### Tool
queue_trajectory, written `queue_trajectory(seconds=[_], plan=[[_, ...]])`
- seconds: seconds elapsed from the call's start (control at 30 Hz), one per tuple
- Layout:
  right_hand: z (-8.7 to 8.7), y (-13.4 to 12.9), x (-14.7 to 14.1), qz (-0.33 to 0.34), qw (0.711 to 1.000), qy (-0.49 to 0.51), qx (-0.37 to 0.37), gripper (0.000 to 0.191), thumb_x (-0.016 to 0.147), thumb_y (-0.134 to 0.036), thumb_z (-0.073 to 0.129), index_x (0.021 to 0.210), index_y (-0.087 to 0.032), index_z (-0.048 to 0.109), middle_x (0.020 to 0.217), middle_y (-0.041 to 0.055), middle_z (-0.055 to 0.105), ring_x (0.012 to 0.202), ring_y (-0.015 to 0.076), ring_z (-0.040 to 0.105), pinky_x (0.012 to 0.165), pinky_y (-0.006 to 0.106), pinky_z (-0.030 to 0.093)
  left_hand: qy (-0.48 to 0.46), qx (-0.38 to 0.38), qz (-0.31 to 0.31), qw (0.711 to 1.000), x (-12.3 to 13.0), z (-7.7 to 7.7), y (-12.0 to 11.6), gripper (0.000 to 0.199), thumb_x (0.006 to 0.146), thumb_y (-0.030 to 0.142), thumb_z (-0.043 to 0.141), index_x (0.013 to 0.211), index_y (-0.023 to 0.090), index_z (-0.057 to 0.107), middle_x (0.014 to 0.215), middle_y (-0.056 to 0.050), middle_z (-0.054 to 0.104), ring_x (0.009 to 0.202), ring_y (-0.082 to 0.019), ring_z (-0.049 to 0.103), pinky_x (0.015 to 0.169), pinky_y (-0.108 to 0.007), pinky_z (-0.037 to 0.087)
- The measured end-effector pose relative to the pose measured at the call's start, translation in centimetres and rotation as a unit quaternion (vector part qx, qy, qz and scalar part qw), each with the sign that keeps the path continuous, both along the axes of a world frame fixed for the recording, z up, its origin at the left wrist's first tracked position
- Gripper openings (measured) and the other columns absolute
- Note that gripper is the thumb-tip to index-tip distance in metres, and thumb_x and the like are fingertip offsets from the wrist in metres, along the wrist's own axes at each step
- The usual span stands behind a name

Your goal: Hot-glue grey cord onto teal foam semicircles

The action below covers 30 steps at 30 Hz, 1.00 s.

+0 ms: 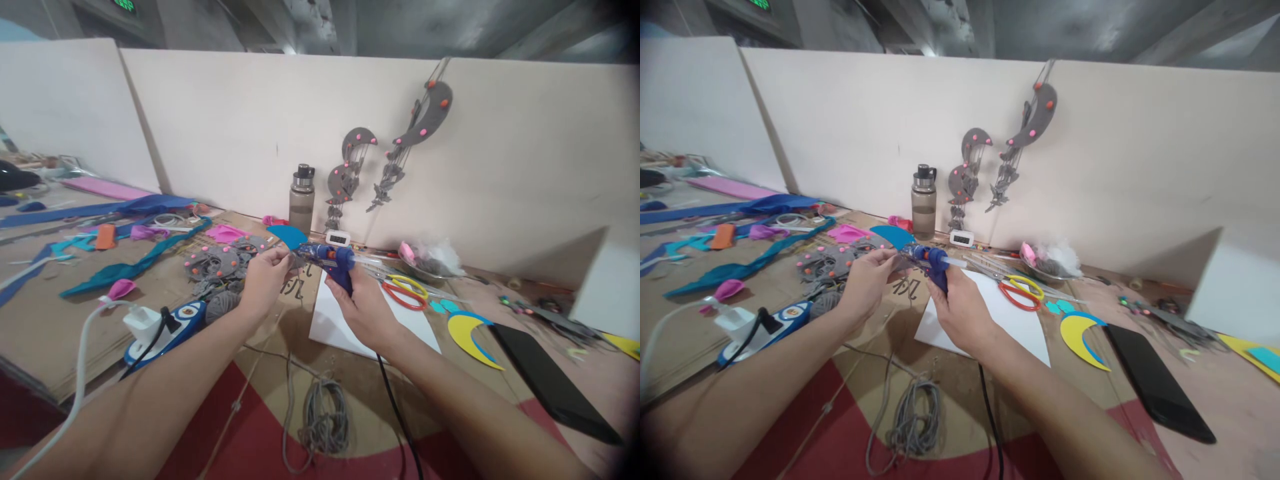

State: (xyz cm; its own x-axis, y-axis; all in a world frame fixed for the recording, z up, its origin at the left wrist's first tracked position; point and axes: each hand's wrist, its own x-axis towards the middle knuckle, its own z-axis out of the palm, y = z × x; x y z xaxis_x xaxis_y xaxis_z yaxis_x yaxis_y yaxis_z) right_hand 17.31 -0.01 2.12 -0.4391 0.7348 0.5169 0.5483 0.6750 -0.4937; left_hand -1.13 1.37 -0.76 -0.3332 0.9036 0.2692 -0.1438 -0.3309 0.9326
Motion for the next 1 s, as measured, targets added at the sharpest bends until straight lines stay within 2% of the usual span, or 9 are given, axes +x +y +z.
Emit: queue_trajectory(seconds=[0.3,0.7,1.0], plan=[[-0.3,0.2,-0.1,-0.016,1.000,-0.014,0.007,0.034,0.089,-0.032,0.042,0.121,-0.019,0.045,0.107,0.0118,0.063,0.096,0.0260,0.059,0.081,0.038,0.044,0.012,0.009,0.007,1.000,-0.1,-0.3,0.3,0.022,0.067,0.036,0.068,0.072,0.014,0.067,0.072,-0.003,0.065,0.069,-0.015,0.062,0.065,-0.027,0.053],[-0.4,0.1,0.0,-0.042,0.999,-0.027,0.012,0.035,0.090,-0.033,0.040,0.120,-0.017,0.046,0.109,0.0137,0.062,0.100,0.0282,0.057,0.082,0.039,0.044,-0.010,0.007,0.013,1.000,0.1,0.6,-0.2,0.021,0.066,0.032,0.068,0.069,0.012,0.065,0.072,-0.004,0.065,0.070,-0.015,0.061,0.069,-0.030,0.054],[-0.3,0.1,0.0,-0.056,0.998,-0.041,0.011,0.033,0.090,-0.033,0.040,0.117,-0.016,0.048,0.103,0.0134,0.064,0.093,0.0270,0.059,0.079,0.038,0.045,-0.027,0.010,0.026,0.999,0.0,0.7,-0.1,0.021,0.066,0.033,0.068,0.069,0.012,0.064,0.071,-0.003,0.065,0.070,-0.016,0.061,0.073,-0.032,0.053]])
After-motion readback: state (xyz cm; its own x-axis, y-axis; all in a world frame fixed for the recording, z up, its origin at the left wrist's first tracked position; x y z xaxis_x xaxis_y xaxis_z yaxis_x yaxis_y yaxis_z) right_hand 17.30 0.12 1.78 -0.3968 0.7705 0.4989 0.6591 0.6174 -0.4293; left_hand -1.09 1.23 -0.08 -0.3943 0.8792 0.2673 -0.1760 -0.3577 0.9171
